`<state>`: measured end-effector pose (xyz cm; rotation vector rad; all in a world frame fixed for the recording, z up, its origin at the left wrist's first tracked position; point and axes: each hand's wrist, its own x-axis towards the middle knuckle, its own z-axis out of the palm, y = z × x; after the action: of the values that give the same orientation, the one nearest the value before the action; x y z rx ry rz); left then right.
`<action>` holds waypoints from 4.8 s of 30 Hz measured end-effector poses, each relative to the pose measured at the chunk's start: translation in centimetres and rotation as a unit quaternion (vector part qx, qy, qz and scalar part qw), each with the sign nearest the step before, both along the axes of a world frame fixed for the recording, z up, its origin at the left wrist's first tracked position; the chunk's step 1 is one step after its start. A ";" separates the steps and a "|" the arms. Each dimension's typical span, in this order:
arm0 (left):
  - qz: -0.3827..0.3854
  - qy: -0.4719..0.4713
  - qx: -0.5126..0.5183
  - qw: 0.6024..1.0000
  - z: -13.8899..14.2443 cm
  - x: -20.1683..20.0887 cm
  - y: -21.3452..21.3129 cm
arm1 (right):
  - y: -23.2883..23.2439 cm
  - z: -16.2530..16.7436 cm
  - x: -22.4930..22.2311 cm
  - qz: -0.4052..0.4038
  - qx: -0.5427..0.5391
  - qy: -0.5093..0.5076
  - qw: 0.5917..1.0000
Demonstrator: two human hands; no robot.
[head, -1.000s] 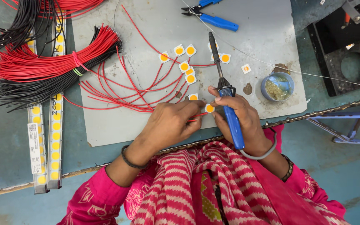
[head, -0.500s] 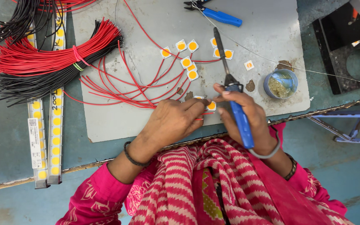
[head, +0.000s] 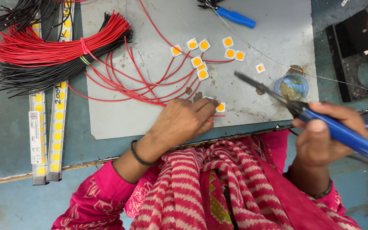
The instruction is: The person solders red wire ends onto small LED chip components on a work board using a soldering iron, placing each finished piece aside. They then gather a bundle of black wires and strip insulation from the wire ends with pliers.
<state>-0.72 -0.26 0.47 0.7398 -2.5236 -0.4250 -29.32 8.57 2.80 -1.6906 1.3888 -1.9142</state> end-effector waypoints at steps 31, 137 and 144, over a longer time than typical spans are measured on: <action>-0.005 0.017 0.024 1.000 -0.1 -0.4 0.0 | -0.8 4.4 2.9 0.124 0.089 0.183 0.971; 0.215 0.266 0.003 0.939 0.9 0.2 -0.5 | -7.3 -1.6 5.2 0.119 0.148 0.180 0.965; 0.095 0.289 0.074 0.950 0.7 0.7 0.2 | -5.3 -1.9 4.5 0.100 0.132 0.167 0.972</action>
<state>-0.07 -0.07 1.21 0.7710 -1.8717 -0.6576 -24.79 3.30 0.95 -1.9898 1.4436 -1.3149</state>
